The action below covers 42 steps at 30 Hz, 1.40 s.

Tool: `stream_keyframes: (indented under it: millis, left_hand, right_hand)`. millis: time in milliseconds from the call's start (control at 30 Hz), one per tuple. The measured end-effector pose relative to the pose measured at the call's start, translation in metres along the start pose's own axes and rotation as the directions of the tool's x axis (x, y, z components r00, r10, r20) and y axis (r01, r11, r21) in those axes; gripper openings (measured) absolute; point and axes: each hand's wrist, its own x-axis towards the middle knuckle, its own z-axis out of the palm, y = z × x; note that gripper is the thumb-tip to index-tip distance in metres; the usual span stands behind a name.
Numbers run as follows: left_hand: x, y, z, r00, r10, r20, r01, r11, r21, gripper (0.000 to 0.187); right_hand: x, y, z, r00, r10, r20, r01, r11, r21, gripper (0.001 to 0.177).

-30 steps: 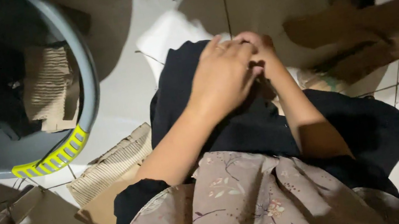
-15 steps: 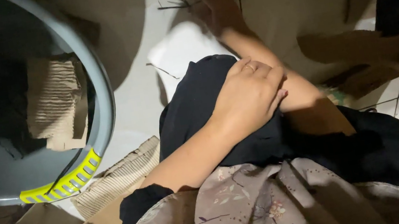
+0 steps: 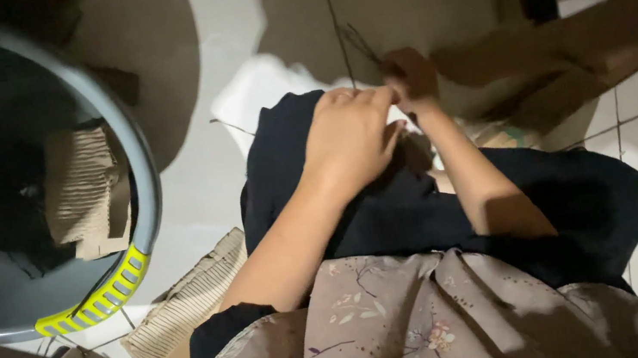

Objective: Wrapping long wooden furniture components in brown paper and securing them with string.

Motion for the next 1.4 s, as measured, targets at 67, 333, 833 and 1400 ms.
stream_keyframes:
  millis: [67,333,833,1400]
  left_hand:
    - [0.003,0.008,0.004,0.997,-0.027,0.071,0.021,0.997,0.074,0.035]
    - [0.026,0.083,0.002,0.999,0.020,0.044,-0.020,1.000,0.002,0.055]
    - [0.090,0.144,0.134,0.983,0.164,0.084,-0.128,0.934,-0.333,0.015]
    - [0.117,0.116,0.158,0.978,0.062,0.198,0.035,0.890,-0.455,0.031]
  right_hand:
    - [-0.026,0.024,-0.013,0.975,0.212,-0.072,-0.174,0.919,0.353,0.041]
    - [-0.132,0.023,-0.110,0.921,0.292,-0.257,0.028,0.610,0.792,0.027]
    - [-0.207,0.132,-0.125,0.909,0.254,-0.330,0.378,-0.174,0.909,0.007]
    - [-0.190,0.189,-0.127,0.932,0.187,-0.310,0.100,0.691,0.716,0.018]
